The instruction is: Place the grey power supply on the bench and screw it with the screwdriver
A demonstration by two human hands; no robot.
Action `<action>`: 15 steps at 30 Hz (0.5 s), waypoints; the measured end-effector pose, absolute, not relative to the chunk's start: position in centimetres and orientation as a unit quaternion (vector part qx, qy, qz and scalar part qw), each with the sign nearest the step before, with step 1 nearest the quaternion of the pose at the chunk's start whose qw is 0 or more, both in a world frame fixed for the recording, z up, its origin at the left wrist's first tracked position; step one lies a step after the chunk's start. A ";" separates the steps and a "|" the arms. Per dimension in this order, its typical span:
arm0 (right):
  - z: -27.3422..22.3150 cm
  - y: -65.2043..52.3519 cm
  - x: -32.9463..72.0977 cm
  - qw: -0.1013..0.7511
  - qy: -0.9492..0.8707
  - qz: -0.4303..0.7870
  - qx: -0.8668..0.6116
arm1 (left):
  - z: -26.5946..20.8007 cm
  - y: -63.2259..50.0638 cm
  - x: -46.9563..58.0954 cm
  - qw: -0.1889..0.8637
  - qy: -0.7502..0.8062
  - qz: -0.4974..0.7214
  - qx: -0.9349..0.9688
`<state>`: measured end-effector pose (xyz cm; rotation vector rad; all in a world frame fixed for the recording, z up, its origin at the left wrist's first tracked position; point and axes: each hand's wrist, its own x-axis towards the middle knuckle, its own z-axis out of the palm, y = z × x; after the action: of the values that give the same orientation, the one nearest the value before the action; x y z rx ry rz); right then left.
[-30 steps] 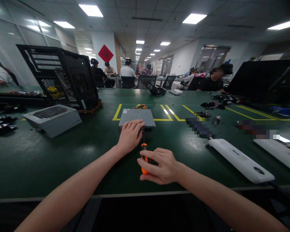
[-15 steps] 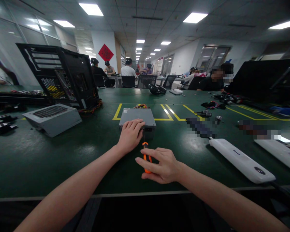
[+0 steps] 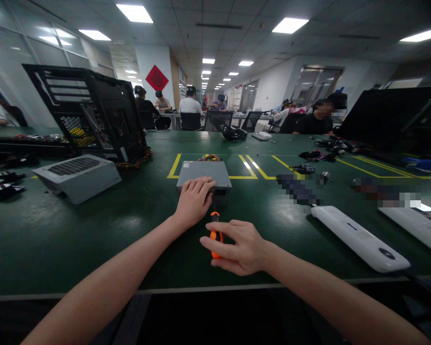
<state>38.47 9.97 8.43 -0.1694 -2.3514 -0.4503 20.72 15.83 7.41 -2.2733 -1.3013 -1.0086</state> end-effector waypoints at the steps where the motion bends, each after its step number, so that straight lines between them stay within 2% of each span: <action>1: 8.5 9.9 38.5 0.361 -0.911 -0.189 -0.067 | 7.4 15.8 20.7 0.167 -0.458 -0.355 -0.798; 9: 8.0 9.9 38.3 0.417 -0.876 -0.234 -0.055 | 7.4 15.9 20.7 0.161 -0.459 -0.352 -0.799; 15: 8.2 9.1 38.7 0.376 -0.868 -0.306 -0.105 | 7.5 15.8 20.6 0.162 -0.462 -0.349 -0.799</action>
<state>38.75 9.11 8.24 -0.2694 -2.2200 -0.7837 20.64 15.82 7.49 -2.2814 -1.3174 -0.9945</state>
